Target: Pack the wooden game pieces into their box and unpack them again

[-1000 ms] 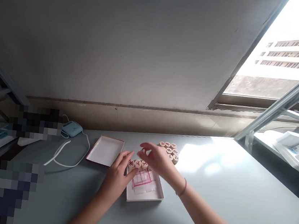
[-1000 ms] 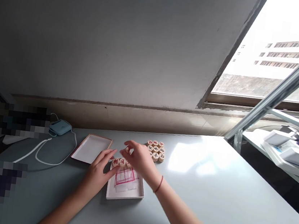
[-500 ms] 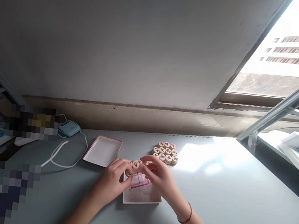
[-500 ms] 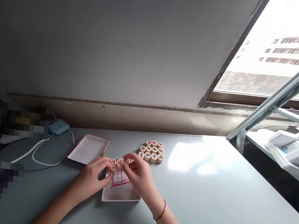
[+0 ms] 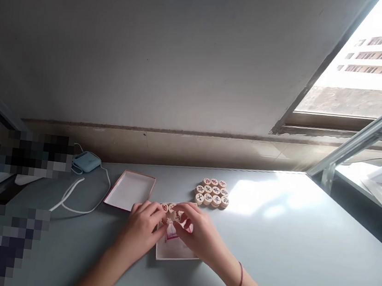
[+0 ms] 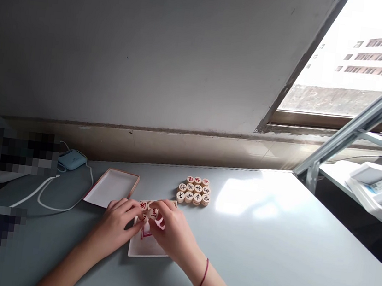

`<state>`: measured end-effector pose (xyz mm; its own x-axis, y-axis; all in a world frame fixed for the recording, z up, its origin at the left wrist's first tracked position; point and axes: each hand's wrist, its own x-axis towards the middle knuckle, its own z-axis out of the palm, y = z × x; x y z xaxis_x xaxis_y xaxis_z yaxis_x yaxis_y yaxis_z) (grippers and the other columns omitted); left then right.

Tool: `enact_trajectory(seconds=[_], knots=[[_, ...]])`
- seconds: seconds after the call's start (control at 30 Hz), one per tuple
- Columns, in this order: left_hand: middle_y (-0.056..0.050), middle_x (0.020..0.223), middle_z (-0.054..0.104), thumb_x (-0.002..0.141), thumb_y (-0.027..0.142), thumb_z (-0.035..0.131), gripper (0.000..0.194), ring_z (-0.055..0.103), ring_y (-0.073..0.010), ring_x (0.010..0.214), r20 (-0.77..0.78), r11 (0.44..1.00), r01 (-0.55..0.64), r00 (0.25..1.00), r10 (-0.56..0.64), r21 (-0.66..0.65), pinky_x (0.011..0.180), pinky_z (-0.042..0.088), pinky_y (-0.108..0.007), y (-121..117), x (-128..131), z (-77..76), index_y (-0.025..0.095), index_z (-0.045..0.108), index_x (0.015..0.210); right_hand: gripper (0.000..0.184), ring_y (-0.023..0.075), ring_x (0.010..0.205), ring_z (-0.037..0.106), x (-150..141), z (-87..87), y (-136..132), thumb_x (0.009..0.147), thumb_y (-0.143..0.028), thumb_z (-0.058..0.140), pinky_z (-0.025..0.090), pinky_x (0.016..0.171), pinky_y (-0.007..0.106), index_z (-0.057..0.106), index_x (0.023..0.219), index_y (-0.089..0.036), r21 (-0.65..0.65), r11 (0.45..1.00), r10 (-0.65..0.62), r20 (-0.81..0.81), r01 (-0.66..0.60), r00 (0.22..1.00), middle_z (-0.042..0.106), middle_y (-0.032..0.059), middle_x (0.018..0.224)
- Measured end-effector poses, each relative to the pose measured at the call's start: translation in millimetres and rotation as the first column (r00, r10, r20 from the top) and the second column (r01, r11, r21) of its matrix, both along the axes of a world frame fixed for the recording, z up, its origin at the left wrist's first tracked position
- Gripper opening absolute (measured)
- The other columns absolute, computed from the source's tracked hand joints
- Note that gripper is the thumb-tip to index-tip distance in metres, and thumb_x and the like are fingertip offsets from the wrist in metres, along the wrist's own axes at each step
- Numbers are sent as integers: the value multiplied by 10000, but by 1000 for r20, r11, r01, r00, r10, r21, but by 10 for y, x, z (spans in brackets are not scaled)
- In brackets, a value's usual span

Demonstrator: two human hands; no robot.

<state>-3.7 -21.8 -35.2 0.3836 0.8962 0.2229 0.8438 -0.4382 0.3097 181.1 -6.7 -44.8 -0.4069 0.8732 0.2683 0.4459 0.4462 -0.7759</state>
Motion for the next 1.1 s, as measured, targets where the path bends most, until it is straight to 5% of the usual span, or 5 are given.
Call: enact_trajectory(seconds=[0.13,0.33,0.77,0.9,1.1], knots=[[-23,932,649,906,157,418,168,596,-189,862,62,997,-62,996,59,47,750,389,-330,27,-47,1,221,573,917,184,177,783,620,-101,-88,-35,784,-46,607,527,684,296,611,877,-206,146,986,57,140,-78,989,673,36,908],[-19,948,656,849,76,385,273,597,-193,892,65,999,-38,997,38,7,770,390,-331,30,-63,-21,234,590,937,237,204,872,627,-136,-128,-61,791,-57,611,528,716,314,642,966,-214,253,959,68,241,-130,968,654,62,1051],[-31,1057,617,810,199,590,170,573,-232,954,31,1000,15,999,-15,12,791,444,-364,7,48,-69,260,635,962,160,116,560,493,275,34,302,870,-223,494,410,532,241,616,770,-198,160,946,-281,-27,282,959,604,20,734],[-34,1035,634,882,244,533,165,599,-220,956,51,999,18,999,-20,42,838,453,-367,265,179,126,248,642,1006,171,108,529,480,391,45,384,861,-277,507,405,522,241,617,759,-196,101,910,-387,-133,401,912,620,17,726],[-44,1108,679,932,204,423,279,616,-201,1028,-42,983,127,990,-134,-136,914,441,-307,1102,649,325,224,652,1090,208,127,559,533,599,40,510,848,-342,521,434,526,244,640,773,-188,-5,857,-502,-238,516,832,661,34,740]])
